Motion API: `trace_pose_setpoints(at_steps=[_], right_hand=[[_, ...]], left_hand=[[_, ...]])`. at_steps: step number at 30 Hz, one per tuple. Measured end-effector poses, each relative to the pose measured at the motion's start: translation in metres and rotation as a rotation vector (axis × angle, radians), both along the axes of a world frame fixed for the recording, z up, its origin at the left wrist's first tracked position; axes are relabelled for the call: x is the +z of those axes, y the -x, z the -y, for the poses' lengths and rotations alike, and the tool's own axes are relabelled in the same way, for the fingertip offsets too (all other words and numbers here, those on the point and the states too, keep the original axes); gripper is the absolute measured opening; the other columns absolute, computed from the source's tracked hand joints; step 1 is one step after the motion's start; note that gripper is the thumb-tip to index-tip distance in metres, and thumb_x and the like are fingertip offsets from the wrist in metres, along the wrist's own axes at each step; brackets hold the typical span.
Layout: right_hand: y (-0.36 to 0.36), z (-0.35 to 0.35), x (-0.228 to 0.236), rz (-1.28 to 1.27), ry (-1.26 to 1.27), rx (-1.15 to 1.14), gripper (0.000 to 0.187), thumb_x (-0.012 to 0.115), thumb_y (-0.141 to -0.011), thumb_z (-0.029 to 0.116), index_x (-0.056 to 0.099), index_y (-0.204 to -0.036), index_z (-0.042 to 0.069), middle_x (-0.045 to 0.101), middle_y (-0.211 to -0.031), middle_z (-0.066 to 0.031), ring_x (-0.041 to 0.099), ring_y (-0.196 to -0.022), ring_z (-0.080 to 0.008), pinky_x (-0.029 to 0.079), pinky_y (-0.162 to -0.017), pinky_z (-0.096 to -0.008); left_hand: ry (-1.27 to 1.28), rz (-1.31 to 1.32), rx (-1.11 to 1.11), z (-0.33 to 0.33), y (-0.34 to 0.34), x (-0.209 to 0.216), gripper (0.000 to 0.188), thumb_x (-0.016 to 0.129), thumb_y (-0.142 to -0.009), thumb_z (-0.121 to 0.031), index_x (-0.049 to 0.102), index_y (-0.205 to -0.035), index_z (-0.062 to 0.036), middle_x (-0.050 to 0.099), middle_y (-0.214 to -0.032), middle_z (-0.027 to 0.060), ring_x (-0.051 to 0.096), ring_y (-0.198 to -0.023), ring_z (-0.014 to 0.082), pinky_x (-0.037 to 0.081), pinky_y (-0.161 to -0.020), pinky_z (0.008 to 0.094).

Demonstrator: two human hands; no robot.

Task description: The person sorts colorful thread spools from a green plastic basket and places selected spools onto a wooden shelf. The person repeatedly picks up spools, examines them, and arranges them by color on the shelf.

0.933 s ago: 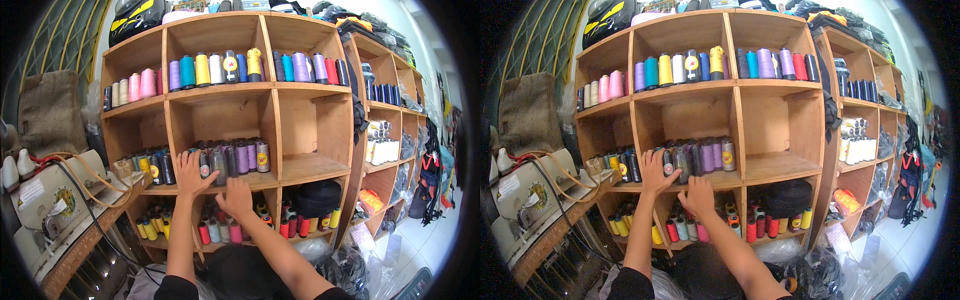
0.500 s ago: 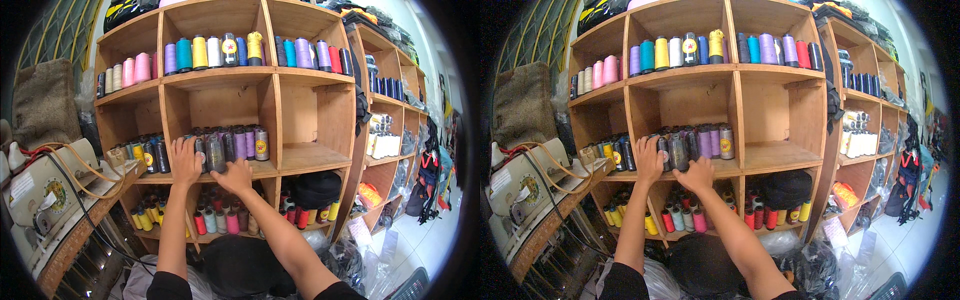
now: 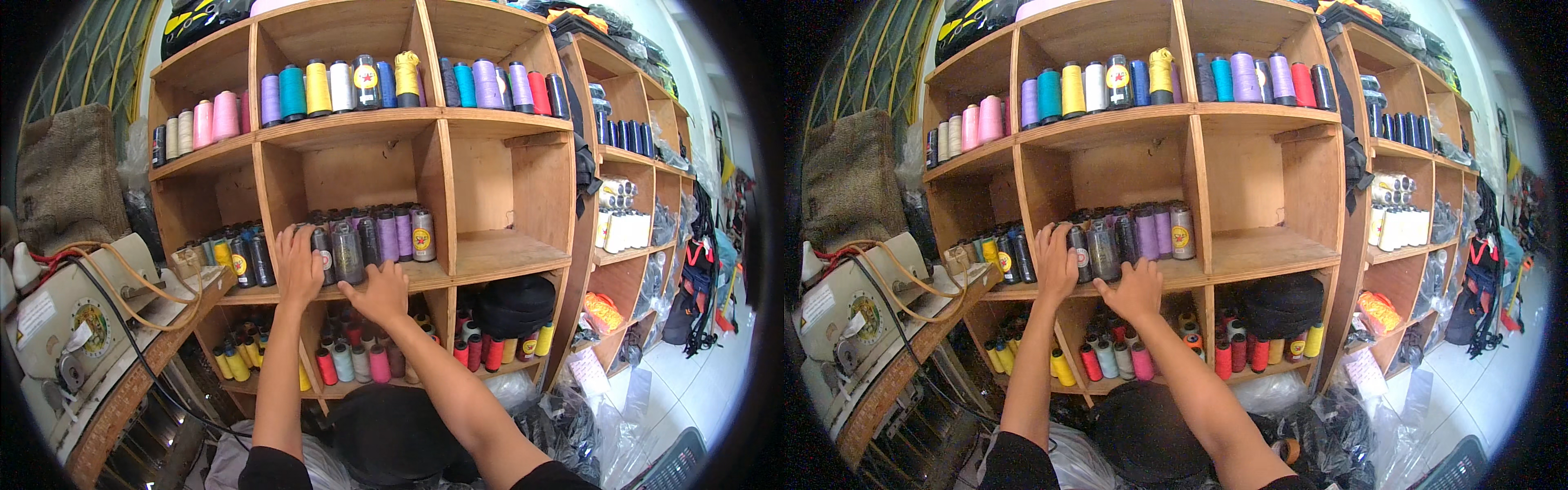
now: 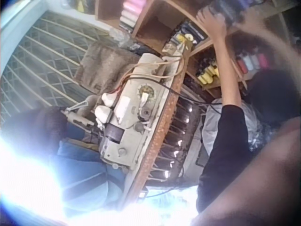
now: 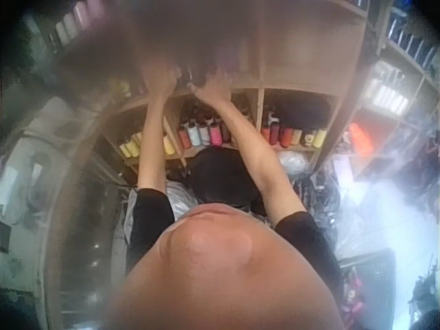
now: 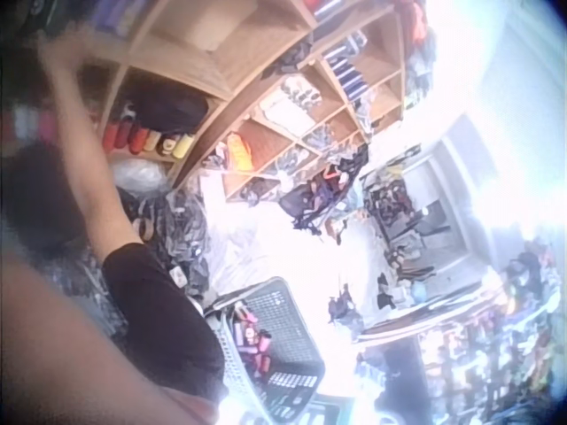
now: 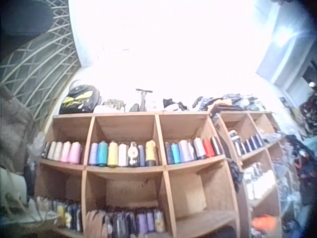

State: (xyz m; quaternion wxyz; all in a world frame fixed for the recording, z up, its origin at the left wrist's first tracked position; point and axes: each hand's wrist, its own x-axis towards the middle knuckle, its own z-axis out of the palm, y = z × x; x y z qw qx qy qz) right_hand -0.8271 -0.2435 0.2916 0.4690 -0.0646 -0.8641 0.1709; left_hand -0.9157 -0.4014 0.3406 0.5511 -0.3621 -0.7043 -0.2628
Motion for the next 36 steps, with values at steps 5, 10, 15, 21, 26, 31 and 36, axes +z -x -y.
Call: trace_pose_setpoints(at_steps=[5, 10, 15, 21, 26, 31, 36], right_hand=[[-0.004, 0.0, -0.002, -0.009, -0.06, 0.015, 0.076, 0.073, -0.08, 0.063, 0.066, -0.117, -0.004, 0.057, -0.112, -0.0181, 0.051, -0.113, -0.0346, 0.041, -0.096, -0.0465], [-0.015, -0.002, -0.012, -0.099, -0.211, 0.011, 0.078, 0.078, -0.078, 0.057, 0.054, -0.12, -0.005, 0.055, -0.109, -0.0163, 0.051, -0.108, -0.0333, 0.04, -0.095, -0.0458], [-0.019, -0.006, -0.023, -0.121, -0.33, 0.042, 0.075, 0.081, -0.075, 0.045, 0.053, -0.123, -0.006, 0.055, -0.11, -0.0179, 0.052, -0.107, -0.0343, 0.041, -0.097, -0.0457], [-0.015, -0.015, -0.033, -0.198, -0.412, 0.097, 0.07, 0.08, -0.072, 0.033, 0.052, -0.123, -0.007, 0.056, -0.111, -0.0203, 0.053, -0.109, -0.037, 0.04, -0.104, -0.0476], [-0.017, -0.015, -0.034, -0.206, -0.406, 0.126, 0.067, 0.078, -0.071, 0.03, 0.053, -0.121, -0.007, 0.056, -0.112, -0.0212, 0.052, -0.109, -0.0378, 0.04, -0.105, -0.0483], [-0.02, -0.015, -0.033, -0.185, -0.393, 0.146, 0.066, 0.076, -0.071, 0.027, 0.053, -0.122, -0.008, 0.056, -0.113, -0.0222, 0.053, -0.109, -0.0387, 0.041, -0.105, -0.0489], [-0.019, -0.014, -0.034, -0.211, -0.382, 0.15, 0.066, 0.077, -0.07, 0.027, 0.053, -0.12, -0.009, 0.056, -0.114, -0.0235, 0.053, -0.11, -0.0396, 0.042, -0.104, -0.0492]], left_hand=[[0.033, 0.007, -0.012, 0.003, 0.001, -0.001, 0.057, 0.052, -0.087, -0.011, 0.048, -0.143, -0.0025, 0.049, -0.146, 0.02, 0.033, -0.143, 0.0439, 0.019, -0.124, 0.0551], [0.047, 0.003, -0.014, 0.005, 0.003, 0.0, 0.069, 0.049, -0.083, -0.01, 0.041, -0.151, -0.0041, 0.043, -0.157, 0.017, 0.026, -0.15, 0.0421, 0.014, -0.127, 0.055], [0.057, -0.009, 0.0, 0.006, 0.002, -0.001, 0.076, 0.053, -0.08, -0.012, 0.036, -0.153, -0.0036, 0.034, -0.163, 0.0167, 0.023, -0.153, 0.0417, 0.013, -0.127, 0.0548], [0.012, -0.126, -0.04, 0.005, 0.006, -0.007, 0.081, 0.056, -0.078, -0.012, 0.029, -0.153, -0.0013, 0.028, -0.165, 0.0209, 0.019, -0.154, 0.0452, 0.014, -0.127, 0.056], [-0.052, -0.17, -0.058, 0.003, 0.008, -0.01, 0.082, 0.06, -0.079, -0.015, 0.031, -0.155, -0.0045, 0.027, -0.165, 0.02, 0.018, -0.155, 0.0458, 0.015, -0.126, 0.0563], [0.047, -0.082, 0.08, 0.004, -0.007, -0.008, 0.076, 0.062, -0.079, -0.019, 0.044, -0.153, -0.0125, 0.029, -0.166, 0.0161, 0.019, -0.154, 0.0446, 0.017, -0.126, 0.0557], [0.017, -0.069, 0.058, 0.003, -0.007, -0.008, 0.071, 0.062, -0.08, -0.019, 0.048, -0.149, -0.011, 0.036, -0.162, 0.014, 0.023, -0.152, 0.0441, 0.019, -0.125, 0.0552]])
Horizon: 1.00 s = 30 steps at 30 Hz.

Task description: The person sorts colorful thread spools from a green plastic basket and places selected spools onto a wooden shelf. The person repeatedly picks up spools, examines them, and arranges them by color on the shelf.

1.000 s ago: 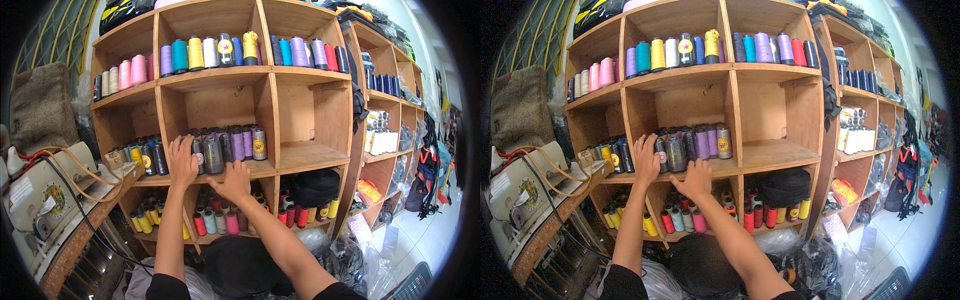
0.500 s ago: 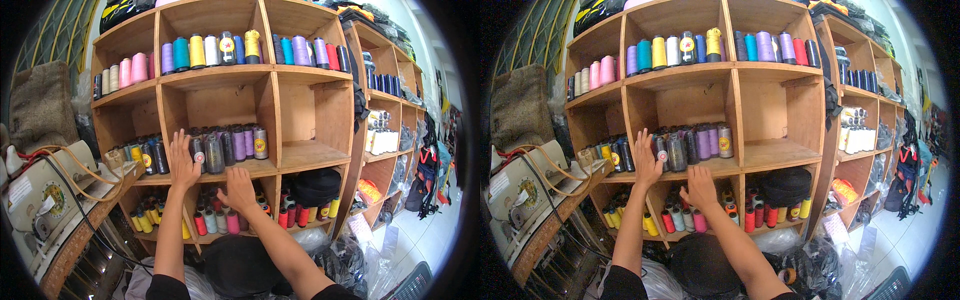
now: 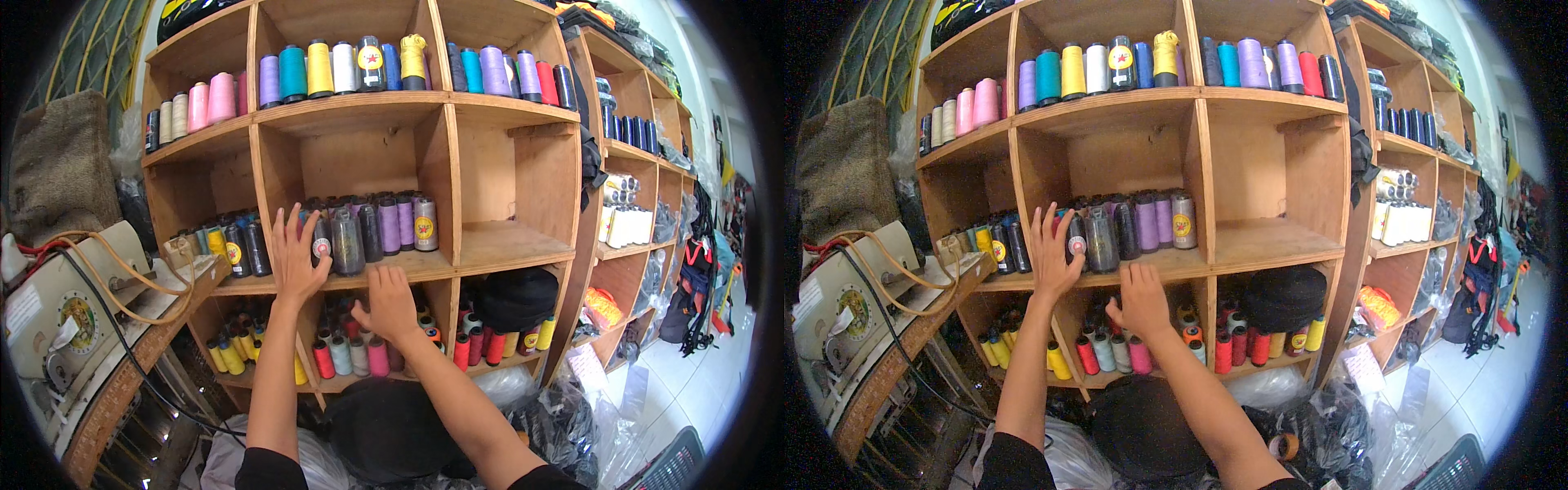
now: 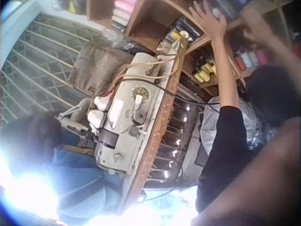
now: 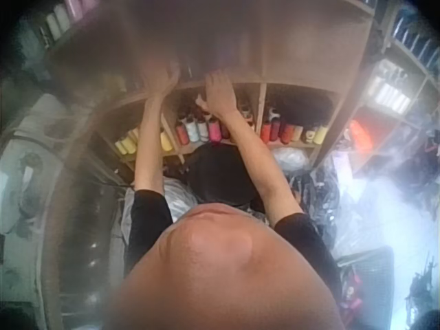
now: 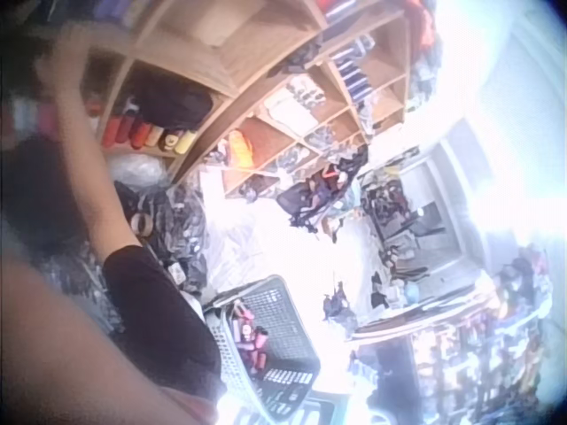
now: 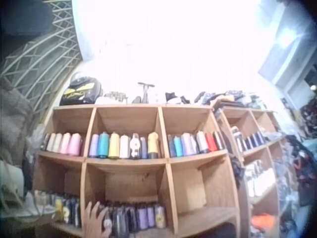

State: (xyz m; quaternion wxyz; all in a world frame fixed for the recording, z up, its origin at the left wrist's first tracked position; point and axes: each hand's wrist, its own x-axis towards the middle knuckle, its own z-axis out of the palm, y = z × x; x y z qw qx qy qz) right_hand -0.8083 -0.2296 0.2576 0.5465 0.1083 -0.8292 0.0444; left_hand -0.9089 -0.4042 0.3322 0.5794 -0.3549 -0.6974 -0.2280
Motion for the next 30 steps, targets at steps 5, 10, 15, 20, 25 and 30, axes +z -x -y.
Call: trace_pose_setpoints(at_steps=[5, 10, 15, 20, 25, 30], right_hand=[[0.002, -0.001, -0.001, -0.035, -0.004, 0.0, 0.064, 0.077, -0.071, 0.028, 0.054, -0.118, -0.009, 0.057, -0.115, -0.0245, 0.053, -0.11, -0.0402, 0.041, -0.104, -0.0492], [0.0, 0.0, 0.001, 0.007, -0.007, -0.023, 0.063, 0.077, -0.071, 0.029, 0.055, -0.116, -0.009, 0.056, -0.114, -0.0239, 0.053, -0.11, -0.0398, 0.041, -0.105, -0.0489], [0.002, -0.002, 0.0, -0.034, -0.009, -0.012, 0.061, 0.077, -0.071, 0.03, 0.055, -0.114, -0.007, 0.056, -0.112, -0.0227, 0.053, -0.11, -0.0391, 0.041, -0.105, -0.0485], [0.005, -0.001, -0.001, -0.081, -0.001, 0.004, 0.055, 0.074, -0.076, 0.034, 0.056, -0.11, -0.006, 0.056, -0.105, -0.0212, 0.053, -0.103, -0.0383, 0.042, -0.1, -0.0477], [0.01, 0.006, 0.002, -0.153, 0.066, 0.012, 0.051, 0.066, -0.085, 0.043, 0.057, -0.102, -0.004, 0.055, -0.097, -0.02, 0.052, -0.095, -0.037, 0.043, -0.092, -0.0458], [0.008, 0.006, 0.002, -0.142, 0.044, -0.016, 0.052, 0.066, -0.086, 0.044, 0.057, -0.103, -0.005, 0.055, -0.098, -0.0197, 0.052, -0.096, -0.0372, 0.043, -0.093, -0.0461]], left_hand=[[-0.021, -0.012, -0.03, -0.001, 0.007, 0.0, 0.071, 0.065, -0.077, -0.021, 0.05, -0.146, -0.0097, 0.049, -0.152, 0.0114, 0.029, -0.149, 0.0445, 0.023, -0.124, 0.0541], [-0.042, -0.015, -0.022, -0.004, 0.003, 0.0, 0.07, 0.066, -0.079, -0.022, 0.05, -0.145, -0.0092, 0.051, -0.15, 0.0111, 0.032, -0.147, 0.0451, 0.024, -0.123, 0.0546], [-0.041, -0.038, 0.011, -0.006, 0.004, 0.001, 0.07, 0.067, -0.079, -0.023, 0.05, -0.146, -0.0098, 0.05, -0.15, 0.0111, 0.032, -0.146, 0.0449, 0.026, -0.122, 0.0543], [-0.026, -0.007, 0.007, -0.004, 0.002, 0.001, 0.072, 0.064, -0.079, -0.018, 0.047, -0.149, -0.0103, 0.052, -0.148, 0.0125, 0.032, -0.146, 0.0445, 0.026, -0.122, 0.0546], [-0.016, -0.018, 0.005, -0.003, 0.006, 0.001, 0.075, 0.067, -0.074, -0.022, 0.05, -0.146, -0.0092, 0.052, -0.148, 0.0109, 0.033, -0.145, 0.0447, 0.026, -0.122, 0.0538], [-0.002, -0.01, -0.006, -0.003, 0.003, 0.0, 0.078, 0.069, -0.074, -0.022, 0.048, -0.148, -0.0087, 0.049, -0.151, 0.0119, 0.031, -0.146, 0.0442, 0.024, -0.123, 0.0536]])
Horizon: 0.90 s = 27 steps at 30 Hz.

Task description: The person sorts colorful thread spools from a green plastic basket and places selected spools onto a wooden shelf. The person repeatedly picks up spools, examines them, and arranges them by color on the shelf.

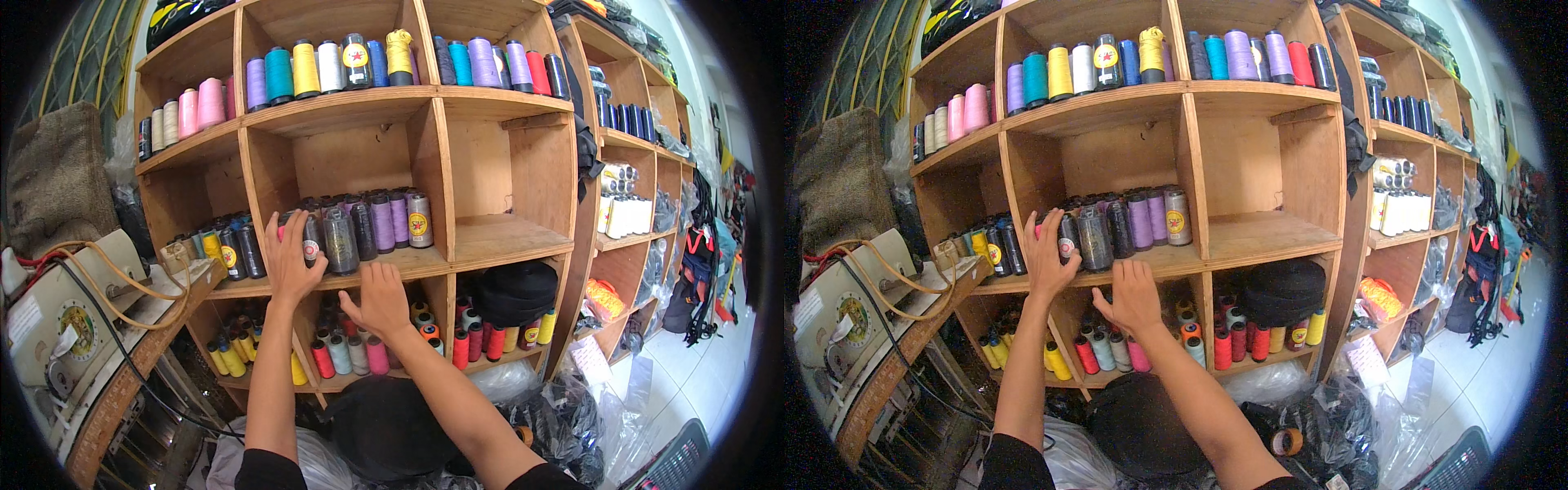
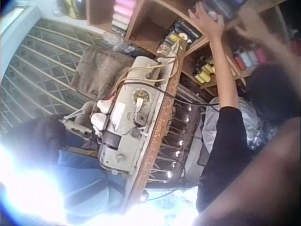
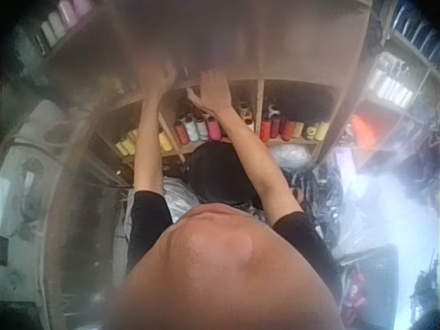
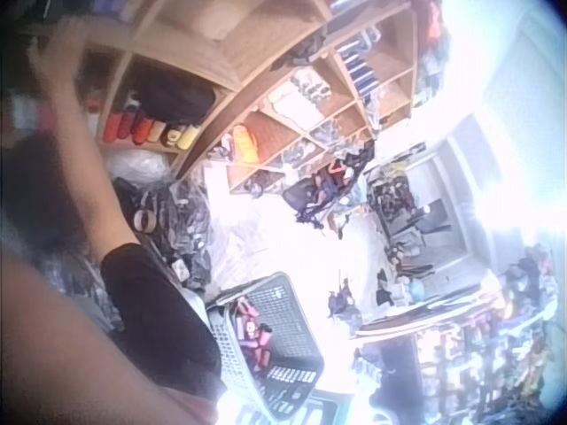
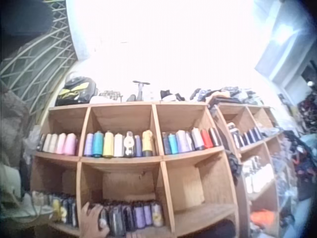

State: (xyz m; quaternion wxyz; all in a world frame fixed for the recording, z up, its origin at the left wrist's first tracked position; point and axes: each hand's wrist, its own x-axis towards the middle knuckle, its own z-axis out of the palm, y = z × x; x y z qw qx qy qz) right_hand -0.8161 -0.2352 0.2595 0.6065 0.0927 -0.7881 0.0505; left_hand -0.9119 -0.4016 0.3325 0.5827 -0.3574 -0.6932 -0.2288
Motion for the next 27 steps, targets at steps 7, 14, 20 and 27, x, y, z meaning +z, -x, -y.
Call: trace_pose_setpoints(at_steps=[7, 14, 20, 27], right_hand=[[0.008, 0.002, -0.006, -0.027, 0.045, 0.039, 0.06, 0.066, -0.09, 0.047, 0.054, -0.112, -0.007, 0.054, -0.101, -0.0207, 0.051, -0.097, -0.0381, 0.042, -0.094, -0.0474], [0.013, 0.005, -0.007, 0.035, 0.041, -0.07, 0.072, 0.061, -0.092, 0.056, 0.052, -0.121, -0.009, 0.053, -0.105, -0.0205, 0.05, -0.102, -0.0378, 0.039, -0.1, -0.0481], [0.013, 0.0, -0.013, 0.11, -0.046, -0.14, 0.084, 0.058, -0.089, 0.063, 0.051, -0.128, -0.011, 0.054, -0.111, -0.0218, 0.049, -0.111, -0.0395, 0.034, -0.107, -0.0499], [-0.013, 0.003, 0.0, 0.274, -0.103, -0.146, 0.085, 0.065, -0.085, 0.056, 0.05, -0.134, -0.011, 0.055, -0.122, -0.0232, 0.048, -0.122, -0.0386, 0.031, -0.115, -0.0485]], left_hand=[[-0.038, -0.033, -0.043, 0.001, 0.004, -0.004, 0.089, 0.07, -0.074, -0.022, 0.035, -0.153, -0.0037, 0.034, -0.16, 0.0201, 0.021, -0.152, 0.046, 0.018, -0.125, 0.0552], [-0.132, -0.059, -0.07, 0.002, 0.007, -0.032, 0.092, 0.07, -0.079, -0.021, 0.026, -0.156, 0.0009, 0.024, -0.163, 0.0262, 0.017, -0.153, 0.0475, 0.016, -0.125, 0.0581], [-0.189, 0.015, -0.102, 0.009, 0.002, -0.08, 0.079, 0.063, -0.091, -0.017, 0.024, -0.156, 0.0028, 0.023, -0.164, 0.0259, 0.017, -0.154, 0.0469, 0.015, -0.124, 0.0574], [-0.182, 0.194, -0.024, 0.013, -0.009, -0.099, 0.08, 0.061, -0.097, -0.02, 0.018, -0.159, 0.0042, 0.017, -0.166, 0.0265, 0.015, -0.155, 0.0453, 0.013, -0.126, 0.0556]])
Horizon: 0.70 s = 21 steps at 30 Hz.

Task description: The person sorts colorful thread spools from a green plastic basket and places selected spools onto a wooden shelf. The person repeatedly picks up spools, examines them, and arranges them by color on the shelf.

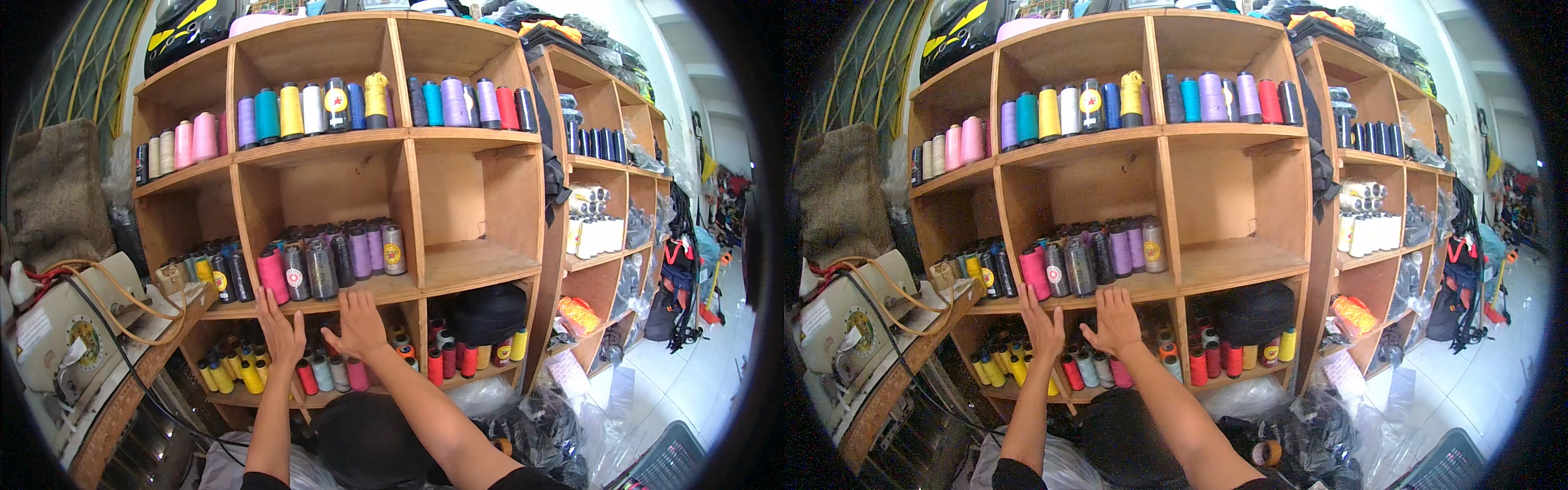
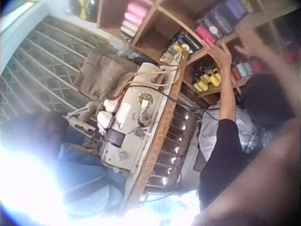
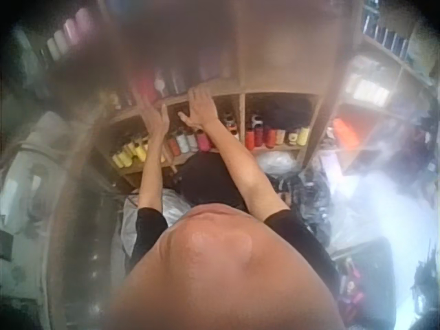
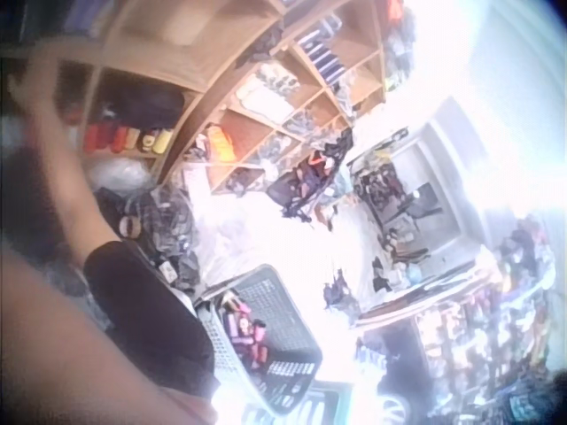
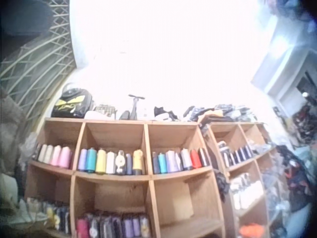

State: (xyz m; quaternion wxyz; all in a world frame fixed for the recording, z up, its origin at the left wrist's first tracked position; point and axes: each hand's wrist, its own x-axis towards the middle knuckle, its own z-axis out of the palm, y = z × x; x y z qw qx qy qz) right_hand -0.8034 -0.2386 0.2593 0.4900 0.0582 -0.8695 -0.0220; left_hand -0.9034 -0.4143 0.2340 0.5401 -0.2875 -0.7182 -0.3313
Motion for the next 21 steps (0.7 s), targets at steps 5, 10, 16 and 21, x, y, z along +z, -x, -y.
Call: trace_pose_setpoints(at_steps=[5, 10, 16, 21], right_hand=[[-0.014, -0.016, -0.006, 0.06, -0.011, 0.064, 0.087, 0.067, -0.086, 0.045, 0.042, -0.142, -0.016, 0.048, -0.143, -0.0322, 0.041, -0.138, -0.046, 0.024, -0.123, -0.0531], [-0.109, -0.044, -0.049, 0.081, 0.262, 0.306, 0.05, 0.072, -0.082, 0.022, 0.057, -0.122, -0.005, 0.063, -0.115, -0.0221, 0.058, -0.112, -0.0385, 0.042, -0.102, -0.0502], [-0.342, -0.152, -0.137, 0.499, 0.092, -0.048, 0.031, 0.073, -0.078, 0.019, 0.063, -0.104, 0.006, 0.064, -0.091, -0.0104, 0.064, -0.09, -0.0295, 0.048, -0.086, -0.0442], [-0.58, -0.192, -0.17, 0.347, 0.439, -0.52, 0.025, 0.073, -0.078, 0.01, 0.065, -0.101, 0.007, 0.07, -0.086, -0.0101, 0.068, -0.083, -0.0325, 0.053, -0.083, -0.0458]], left_hand=[[-0.292, 0.019, 0.012, -0.03, -0.017, -0.039, 0.077, 0.06, -0.096, -0.019, 0.021, -0.157, 0.0077, 0.022, -0.163, 0.0292, 0.02, -0.153, 0.0453, 0.016, -0.125, 0.0522], [-0.69, 0.148, -0.399, -0.102, -0.117, -0.092, 0.052, 0.059, -0.094, -0.014, 0.038, -0.138, 0.005, 0.039, -0.146, 0.0233, 0.036, -0.139, 0.0369, 0.022, -0.12, 0.049], [-0.416, 0.238, -0.967, -0.192, -0.218, -0.121, 0.047, 0.057, -0.091, -0.006, 0.035, -0.132, 0.0008, 0.039, -0.136, 0.0206, 0.04, -0.131, 0.0324, 0.023, -0.118, 0.0461], [0.151, 0.196, -0.945, -0.22, -0.26, -0.099, 0.055, 0.068, -0.084, -0.003, 0.041, -0.133, 0.0023, 0.039, -0.141, 0.0255, 0.042, -0.133, 0.0401, 0.031, -0.116, 0.0468]])
